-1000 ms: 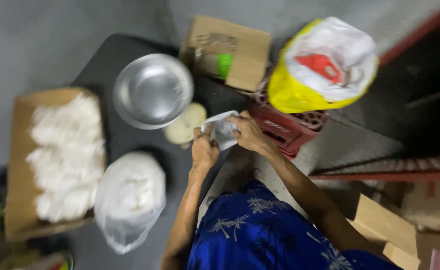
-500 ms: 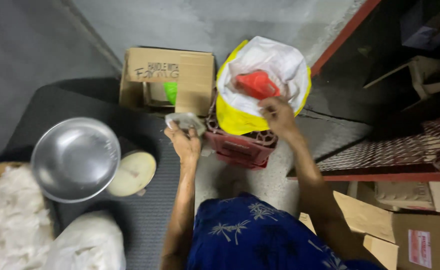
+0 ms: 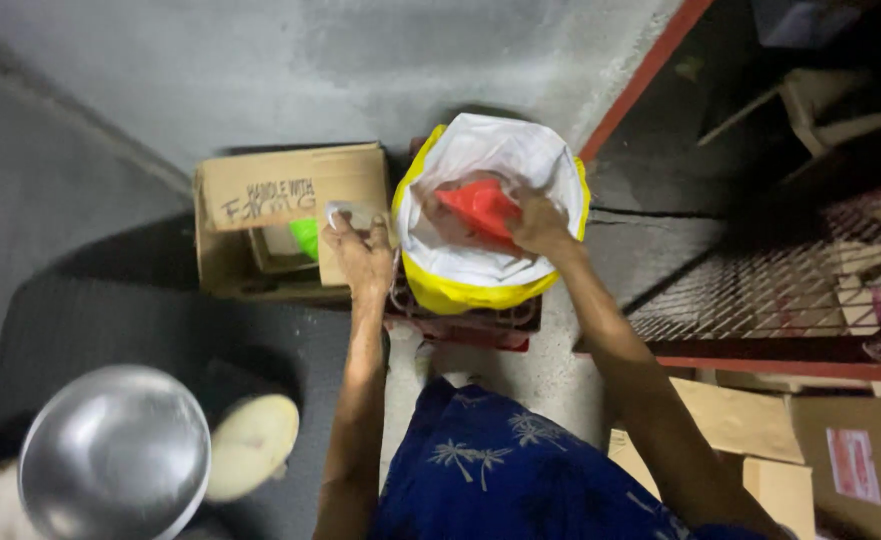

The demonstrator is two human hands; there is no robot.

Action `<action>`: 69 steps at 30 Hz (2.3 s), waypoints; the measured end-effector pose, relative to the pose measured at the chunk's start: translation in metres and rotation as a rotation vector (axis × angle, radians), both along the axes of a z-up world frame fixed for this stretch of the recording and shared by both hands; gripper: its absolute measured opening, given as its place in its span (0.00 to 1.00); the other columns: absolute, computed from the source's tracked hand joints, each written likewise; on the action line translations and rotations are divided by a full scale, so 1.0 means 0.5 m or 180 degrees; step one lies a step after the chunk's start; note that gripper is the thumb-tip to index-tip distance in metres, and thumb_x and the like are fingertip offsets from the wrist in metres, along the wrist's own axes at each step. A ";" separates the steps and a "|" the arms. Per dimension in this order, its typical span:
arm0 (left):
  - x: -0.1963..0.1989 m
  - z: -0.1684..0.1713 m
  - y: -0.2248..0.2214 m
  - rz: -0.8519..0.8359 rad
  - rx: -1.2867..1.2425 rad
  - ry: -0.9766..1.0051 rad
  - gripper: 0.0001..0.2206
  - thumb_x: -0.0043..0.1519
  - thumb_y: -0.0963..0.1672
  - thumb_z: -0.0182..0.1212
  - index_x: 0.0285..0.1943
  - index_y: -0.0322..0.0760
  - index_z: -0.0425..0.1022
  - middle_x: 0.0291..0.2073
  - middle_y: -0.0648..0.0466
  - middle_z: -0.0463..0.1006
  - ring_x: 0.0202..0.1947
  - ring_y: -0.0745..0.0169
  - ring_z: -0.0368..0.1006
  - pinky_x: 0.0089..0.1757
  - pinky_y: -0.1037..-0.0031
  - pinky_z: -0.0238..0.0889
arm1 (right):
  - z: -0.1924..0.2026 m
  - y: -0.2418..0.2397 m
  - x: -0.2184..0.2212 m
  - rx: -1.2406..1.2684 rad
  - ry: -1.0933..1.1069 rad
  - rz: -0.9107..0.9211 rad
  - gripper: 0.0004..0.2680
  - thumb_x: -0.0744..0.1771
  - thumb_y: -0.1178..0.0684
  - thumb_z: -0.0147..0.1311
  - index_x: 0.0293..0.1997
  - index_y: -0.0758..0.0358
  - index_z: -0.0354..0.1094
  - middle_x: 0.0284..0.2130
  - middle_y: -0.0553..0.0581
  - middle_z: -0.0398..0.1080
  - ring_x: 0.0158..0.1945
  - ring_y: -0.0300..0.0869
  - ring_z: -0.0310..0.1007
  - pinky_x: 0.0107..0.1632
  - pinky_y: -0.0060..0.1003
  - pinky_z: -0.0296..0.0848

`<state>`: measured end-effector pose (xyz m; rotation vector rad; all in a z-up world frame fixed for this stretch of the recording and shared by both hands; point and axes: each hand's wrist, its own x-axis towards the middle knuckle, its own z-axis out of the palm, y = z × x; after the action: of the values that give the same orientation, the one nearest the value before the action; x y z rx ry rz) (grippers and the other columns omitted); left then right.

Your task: The person is seen weighing white powder into small plastic bags.

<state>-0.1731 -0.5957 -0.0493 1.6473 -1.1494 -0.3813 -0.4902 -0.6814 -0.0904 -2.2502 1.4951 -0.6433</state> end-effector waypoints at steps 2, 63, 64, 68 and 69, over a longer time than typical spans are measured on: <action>-0.004 0.022 -0.043 -0.0122 0.0123 0.0081 0.32 0.63 0.47 0.65 0.68 0.17 0.57 0.54 0.36 0.65 0.44 0.46 0.70 0.47 0.59 0.66 | -0.016 -0.017 0.036 0.0250 0.0020 -0.0121 0.21 0.62 0.54 0.59 0.61 0.70 0.64 0.52 0.74 0.72 0.57 0.62 0.72 0.60 0.48 0.70; -0.149 0.000 -0.285 -0.1199 0.0129 -0.0464 0.10 0.56 0.46 0.68 0.43 0.40 0.84 0.40 0.42 0.83 0.42 0.44 0.81 0.44 0.62 0.72 | 0.029 0.041 -0.032 -0.0280 0.1066 -0.0495 0.11 0.66 0.54 0.48 0.52 0.56 0.69 0.35 0.61 0.78 0.37 0.54 0.80 0.37 0.49 0.76; -0.151 0.007 -0.286 -0.1178 0.0126 -0.0466 0.10 0.56 0.46 0.68 0.43 0.40 0.84 0.40 0.42 0.83 0.42 0.44 0.81 0.44 0.62 0.72 | 0.048 0.034 -0.015 -0.0288 0.1063 -0.0475 0.11 0.66 0.54 0.48 0.52 0.56 0.69 0.35 0.61 0.78 0.37 0.54 0.80 0.37 0.49 0.76; -0.154 0.032 -0.284 -0.1057 0.0460 -0.0476 0.12 0.57 0.47 0.68 0.46 0.40 0.85 0.39 0.41 0.82 0.42 0.43 0.81 0.45 0.62 0.72 | -0.027 -0.009 0.007 0.0362 0.1964 -0.0246 0.10 0.65 0.51 0.49 0.49 0.54 0.70 0.31 0.59 0.78 0.32 0.51 0.80 0.33 0.51 0.77; -0.155 0.038 -0.283 -0.1015 0.0618 -0.0342 0.12 0.57 0.48 0.69 0.45 0.39 0.84 0.39 0.41 0.83 0.42 0.44 0.81 0.45 0.63 0.72 | -0.082 -0.024 0.001 0.0104 0.1847 -0.0121 0.07 0.66 0.50 0.50 0.43 0.54 0.74 0.30 0.58 0.78 0.32 0.49 0.80 0.35 0.48 0.77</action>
<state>-0.2508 -0.7371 -0.0303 1.6672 -1.5016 -0.6297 -0.4895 -0.6931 -0.1312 -2.5134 1.7800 0.0455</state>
